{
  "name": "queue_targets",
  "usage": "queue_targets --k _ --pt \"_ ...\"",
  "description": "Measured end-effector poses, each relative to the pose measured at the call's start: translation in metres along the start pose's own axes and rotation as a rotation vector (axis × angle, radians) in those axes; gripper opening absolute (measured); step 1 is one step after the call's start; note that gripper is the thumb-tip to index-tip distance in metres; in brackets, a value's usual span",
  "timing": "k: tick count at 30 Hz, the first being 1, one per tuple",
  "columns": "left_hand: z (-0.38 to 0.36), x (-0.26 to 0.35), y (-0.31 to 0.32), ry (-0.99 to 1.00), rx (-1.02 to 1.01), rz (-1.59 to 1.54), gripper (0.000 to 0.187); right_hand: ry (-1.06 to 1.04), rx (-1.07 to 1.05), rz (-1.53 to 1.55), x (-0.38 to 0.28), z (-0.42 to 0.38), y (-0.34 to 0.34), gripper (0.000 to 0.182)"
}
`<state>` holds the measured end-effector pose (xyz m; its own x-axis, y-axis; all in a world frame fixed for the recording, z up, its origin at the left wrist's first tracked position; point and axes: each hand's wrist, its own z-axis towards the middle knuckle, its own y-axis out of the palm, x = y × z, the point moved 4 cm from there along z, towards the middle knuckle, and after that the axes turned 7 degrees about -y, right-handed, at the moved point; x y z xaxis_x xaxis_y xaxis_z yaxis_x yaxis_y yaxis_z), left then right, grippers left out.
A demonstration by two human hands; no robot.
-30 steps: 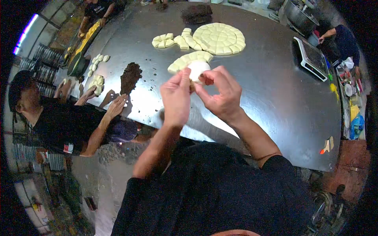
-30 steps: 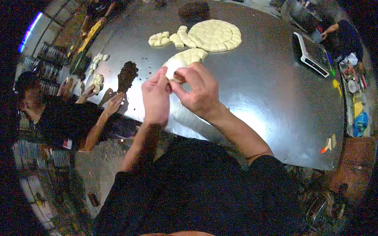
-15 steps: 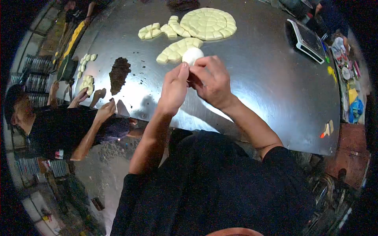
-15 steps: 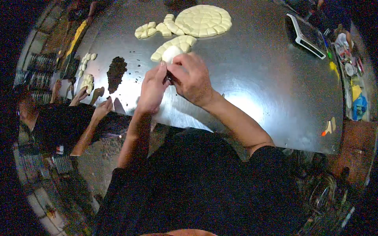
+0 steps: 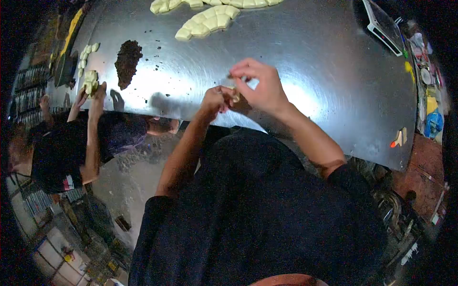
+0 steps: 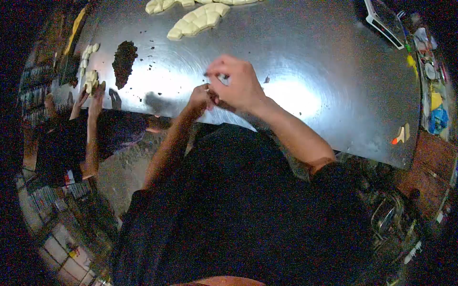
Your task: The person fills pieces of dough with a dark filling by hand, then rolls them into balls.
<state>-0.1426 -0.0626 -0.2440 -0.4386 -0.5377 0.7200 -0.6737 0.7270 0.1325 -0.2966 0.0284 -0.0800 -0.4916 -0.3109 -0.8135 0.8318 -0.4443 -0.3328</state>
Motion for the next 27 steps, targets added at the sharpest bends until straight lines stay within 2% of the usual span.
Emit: queue_targets --k 1,2,3,4,5,6,7,8,9,10,11,13,14,15,16,17,18,20,21,22,23,24,25,26,27 --pt "-0.003 0.001 0.001 -0.032 0.137 -0.010 0.028 0.059 -0.015 0.100 -0.002 0.011 0.001 0.014" --pt "-0.006 0.006 0.006 0.040 0.417 0.244 0.032 -0.076 0.061 0.052 -0.013 0.028 -0.005 0.016" --pt "-0.005 -0.003 0.004 0.036 0.422 0.237 0.032 -0.215 0.136 0.004 -0.025 0.045 -0.010 0.019" --pt "-0.004 -0.013 -0.001 0.037 0.448 0.170 0.033 -0.217 0.128 0.011 -0.032 0.059 -0.012 0.019" --pt "-0.002 -0.021 -0.008 0.042 0.475 0.103 0.034 -0.318 0.202 -0.045 -0.043 0.073 -0.016 0.027" --pt "-0.015 -0.017 -0.008 -0.035 0.414 0.005 0.035 -0.420 0.279 -0.100 -0.050 0.082 -0.015 0.035" --pt "-0.020 -0.024 -0.019 -0.034 0.423 0.003 0.035 -0.423 0.277 -0.092 -0.042 0.083 0.004 0.035" --pt "-0.025 -0.028 -0.033 0.089 0.446 -0.082 0.039 -0.377 0.225 -0.295 -0.024 0.074 0.036 0.041" --pt "-0.032 -0.029 -0.039 0.068 0.528 -0.301 0.046 -0.329 0.168 -0.495 -0.001 0.055 0.066 0.048" --pt "-0.040 -0.030 -0.044 0.070 0.619 -0.524 0.055 -0.273 -0.042 -0.561 0.048 0.010 0.111 0.050" --pt "-0.049 -0.033 -0.053 0.095 0.634 -0.541 0.055 -0.229 -0.253 -0.625 0.089 -0.019 0.146 0.053" --pt "-0.070 -0.046 -0.084 0.083 0.667 -0.304 0.066 -0.177 -0.261 -0.474 0.072 -0.008 0.145 0.052" --pt "-0.077 -0.058 -0.097 0.094 0.723 -0.274 0.063 -0.040 -0.285 -0.425 0.077 -0.005 0.143 0.049" --pt "-0.085 -0.066 -0.108 0.105 0.781 -0.236 0.061 0.012 -0.261 -0.392 0.111 -0.019 0.149 0.045" --pt "-0.099 -0.070 -0.110 0.127 0.878 -0.307 0.054 0.115 -0.300 -0.254 0.132 -0.019 0.141 0.040" --pt "-0.112 -0.078 -0.115 0.173 0.911 -0.357 0.049 0.372 -0.264 0.047 0.131 -0.020 0.126 0.029" --pt "-0.123 -0.085 -0.120 0.221 0.941 -0.405 0.045 0.152 -0.416 -0.046 0.124 -0.026 0.115 0.028" --pt "-0.134 -0.107 -0.123 0.250 0.845 -0.494 0.051 0.031 -0.678 -0.175 0.096 -0.027 0.085 0.027" --pt "-0.144 -0.115 -0.119 0.219 0.803 -0.568 0.051 0.107 -0.812 -0.174 0.068 -0.023 0.070 0.028" --pt "-0.147 -0.122 -0.114 0.204 0.775 -0.578 0.051 0.099 -0.898 -0.241 0.072 -0.029 0.066 0.033" --pt "-0.151 -0.132 -0.115 0.071 0.857 -0.653 0.050 0.110 -0.903 -0.258 0.074 -0.025 0.060 0.033" --pt "-0.154 -0.140 -0.118 -0.059 0.949 -0.723 0.049 0.273 -0.996 -0.233 0.080 -0.022 0.062 0.038" --pt "-0.152 -0.146 -0.125 -0.073 0.952 -0.721 0.049 0.450 -1.087 -0.191 0.084 -0.019 0.068 0.044" --pt "-0.142 -0.158 -0.130 -0.049 0.906 -0.703 0.047 0.333 -1.057 -0.249 0.108 -0.018 0.082 0.046" --pt "-0.141 -0.163 -0.129 -0.051 0.876 -0.688 0.046 0.441 -1.073 -0.168 0.086 0.012 0.089 0.043"
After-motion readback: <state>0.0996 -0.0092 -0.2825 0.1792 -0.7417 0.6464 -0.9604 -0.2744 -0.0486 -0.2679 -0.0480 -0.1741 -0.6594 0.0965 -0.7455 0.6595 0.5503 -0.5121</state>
